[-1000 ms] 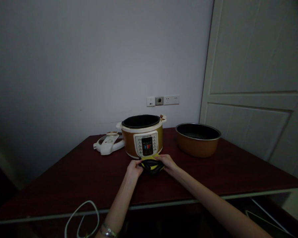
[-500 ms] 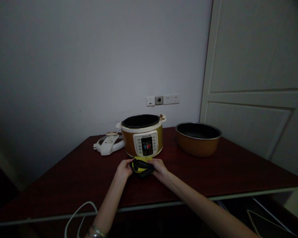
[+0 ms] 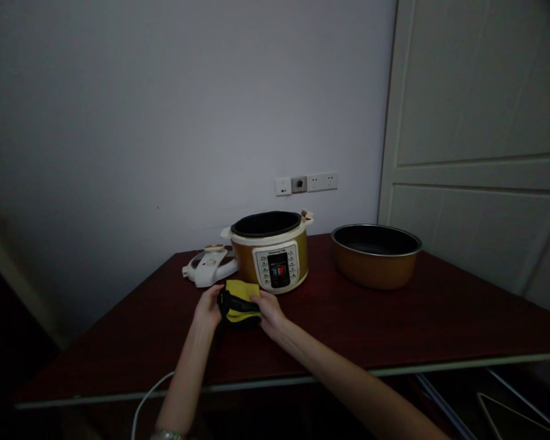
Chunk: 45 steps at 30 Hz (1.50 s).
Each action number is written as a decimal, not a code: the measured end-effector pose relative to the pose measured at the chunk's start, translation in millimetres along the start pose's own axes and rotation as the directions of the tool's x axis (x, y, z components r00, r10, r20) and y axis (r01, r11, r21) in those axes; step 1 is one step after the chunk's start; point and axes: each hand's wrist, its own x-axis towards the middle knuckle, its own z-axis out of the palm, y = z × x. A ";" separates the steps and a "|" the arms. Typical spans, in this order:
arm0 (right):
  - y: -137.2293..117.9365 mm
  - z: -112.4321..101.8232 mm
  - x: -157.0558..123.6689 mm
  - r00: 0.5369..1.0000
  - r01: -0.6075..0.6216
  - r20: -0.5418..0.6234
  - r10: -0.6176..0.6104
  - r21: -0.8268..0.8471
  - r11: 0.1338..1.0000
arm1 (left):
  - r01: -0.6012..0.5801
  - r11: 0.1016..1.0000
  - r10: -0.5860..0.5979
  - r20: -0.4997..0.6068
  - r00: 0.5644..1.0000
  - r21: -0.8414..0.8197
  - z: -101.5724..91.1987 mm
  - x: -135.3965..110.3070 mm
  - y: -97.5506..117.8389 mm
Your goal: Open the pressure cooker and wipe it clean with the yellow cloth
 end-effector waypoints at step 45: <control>-123.9 -141.1 -49.3 0.904 0.345 -0.010 -0.427 -0.575 0.742 | -0.875 0.084 0.781 0.513 0.355 0.477 57.5 47.9 -30.4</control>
